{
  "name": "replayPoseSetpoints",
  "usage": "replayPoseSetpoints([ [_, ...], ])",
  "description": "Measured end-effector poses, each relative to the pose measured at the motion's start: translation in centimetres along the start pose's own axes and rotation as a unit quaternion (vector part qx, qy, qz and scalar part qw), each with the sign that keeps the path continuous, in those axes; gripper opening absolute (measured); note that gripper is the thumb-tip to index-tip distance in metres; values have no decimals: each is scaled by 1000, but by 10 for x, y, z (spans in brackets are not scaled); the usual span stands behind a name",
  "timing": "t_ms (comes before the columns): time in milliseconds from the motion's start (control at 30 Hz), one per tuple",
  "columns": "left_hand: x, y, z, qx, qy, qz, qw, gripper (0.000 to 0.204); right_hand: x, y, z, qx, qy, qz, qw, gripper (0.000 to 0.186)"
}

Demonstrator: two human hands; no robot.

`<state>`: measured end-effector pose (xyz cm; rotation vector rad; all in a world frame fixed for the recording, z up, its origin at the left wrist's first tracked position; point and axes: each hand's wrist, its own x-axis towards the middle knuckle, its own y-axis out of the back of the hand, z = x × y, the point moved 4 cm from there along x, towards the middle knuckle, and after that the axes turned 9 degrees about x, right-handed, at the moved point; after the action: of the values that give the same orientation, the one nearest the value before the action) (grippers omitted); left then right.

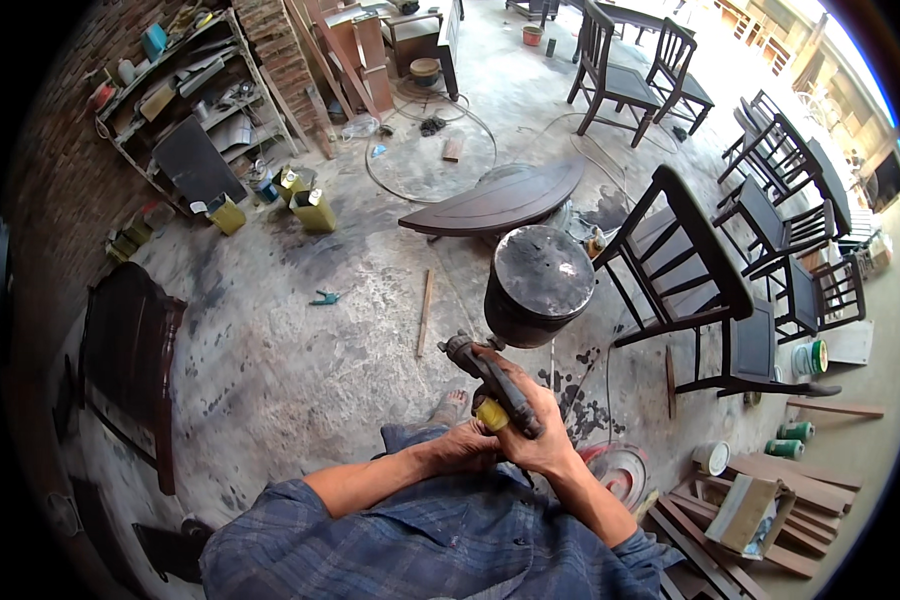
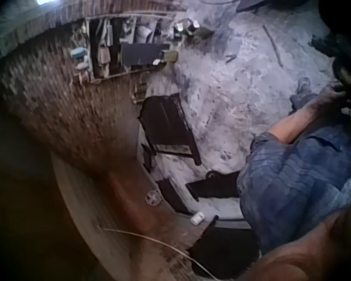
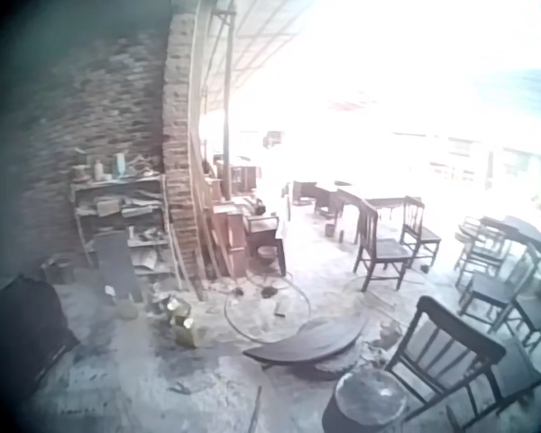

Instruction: The person uses a spray gun to apply dark paint to wooden chairs in a workshop. They move between chairs, repositioning them to cover different surfaces, and continue spraying until the clip ends.

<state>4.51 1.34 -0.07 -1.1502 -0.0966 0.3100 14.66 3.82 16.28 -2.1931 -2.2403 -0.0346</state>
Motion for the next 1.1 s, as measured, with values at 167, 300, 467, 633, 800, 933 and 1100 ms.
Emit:
replayPoseSetpoints([
  [167, -4, 4, -3, 1, 12, 4, 1000, 31, -1, -3, -5, -5, 7, 4, 1000, 34],
  [300, -8, 11, 2, 14, 26, -1, 1000, 31, -1, -6, 6, 6, -12, 18, 1000, 36],
  [467, -4, 17, 24, 27, 41, -20, 999, 29, 11, -8, 6, 5, -33, 37, 999, 34],
  [633, -14, 36, 21, 190, 193, 91, 958, 23, -16, 8, 31, 40, 24, 100, 994, 51],
  [800, -2, 85, 45, 391, 219, 100, 888, 37, -56, 19, 73, -21, 98, 255, 962, 62],
  [933, 7, 133, 37, 501, 283, 172, 799, 38, -136, 33, 124, -98, 107, 406, 902, 58],
  [1100, 30, 193, 10, 631, 302, 125, 703, 43, -228, -6, 185, -17, 90, 595, 799, 55],
])
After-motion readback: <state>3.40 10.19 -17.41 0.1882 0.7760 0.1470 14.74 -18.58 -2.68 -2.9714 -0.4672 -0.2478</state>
